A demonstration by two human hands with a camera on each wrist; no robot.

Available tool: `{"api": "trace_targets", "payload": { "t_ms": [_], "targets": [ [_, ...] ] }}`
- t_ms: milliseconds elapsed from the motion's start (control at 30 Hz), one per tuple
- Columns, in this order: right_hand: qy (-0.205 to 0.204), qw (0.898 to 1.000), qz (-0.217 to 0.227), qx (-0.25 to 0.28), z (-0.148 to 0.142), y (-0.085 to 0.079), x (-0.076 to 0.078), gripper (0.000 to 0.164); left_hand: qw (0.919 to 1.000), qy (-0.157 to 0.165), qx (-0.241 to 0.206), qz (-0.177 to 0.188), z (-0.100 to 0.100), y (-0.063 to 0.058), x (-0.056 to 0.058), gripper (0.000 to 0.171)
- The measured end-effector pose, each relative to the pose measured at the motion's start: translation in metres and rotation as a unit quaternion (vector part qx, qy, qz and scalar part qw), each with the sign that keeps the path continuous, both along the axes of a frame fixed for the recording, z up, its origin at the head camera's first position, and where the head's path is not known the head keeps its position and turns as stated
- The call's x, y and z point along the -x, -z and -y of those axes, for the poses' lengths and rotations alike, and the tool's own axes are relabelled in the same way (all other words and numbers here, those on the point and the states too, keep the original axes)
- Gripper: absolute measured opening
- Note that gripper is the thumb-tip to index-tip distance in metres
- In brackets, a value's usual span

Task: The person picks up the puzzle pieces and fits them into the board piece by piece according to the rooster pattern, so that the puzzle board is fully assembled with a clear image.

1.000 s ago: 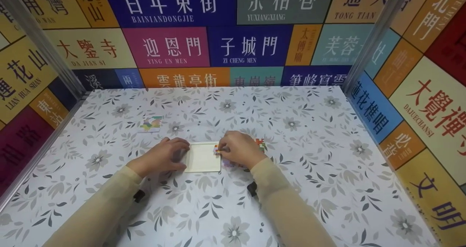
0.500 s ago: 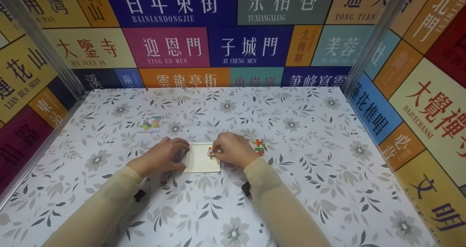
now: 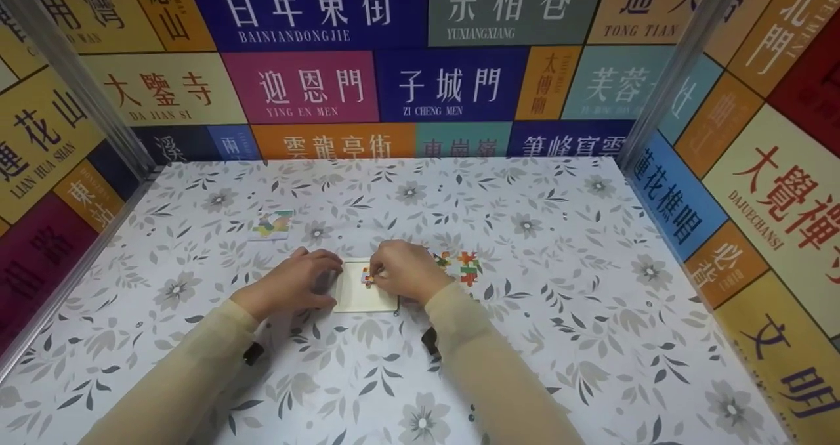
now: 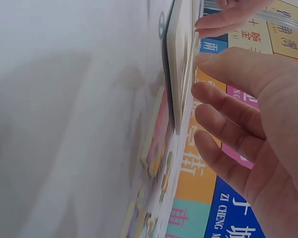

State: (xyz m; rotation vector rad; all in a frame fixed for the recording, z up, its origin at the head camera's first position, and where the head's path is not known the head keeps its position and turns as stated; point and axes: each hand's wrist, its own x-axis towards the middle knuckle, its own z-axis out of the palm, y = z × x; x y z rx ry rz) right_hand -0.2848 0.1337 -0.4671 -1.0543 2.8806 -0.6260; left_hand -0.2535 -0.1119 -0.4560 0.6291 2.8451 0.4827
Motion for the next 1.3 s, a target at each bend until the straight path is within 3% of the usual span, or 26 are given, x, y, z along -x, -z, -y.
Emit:
{"api": "trace_targets", "payload": {
  "t_ms": [567,833,1300],
  "targets": [
    [-0.005,1.0,0.0,0.006,0.02,0.003,0.004,0.007,0.9998,0.009,0.012,-0.011,0.0,0.0,0.0,0.056],
    [-0.03,0.999,-0.008,0.015,0.024,0.003,0.007,0.008,0.999,0.029,0.005,-0.035,0.002,0.0,-0.001,0.053],
    [-0.019,0.999,-0.001,0.026,0.034,0.005,0.013,0.006,0.999,0.029,0.004,-0.033,0.002,-0.001,-0.001,0.053]
  ]
}}
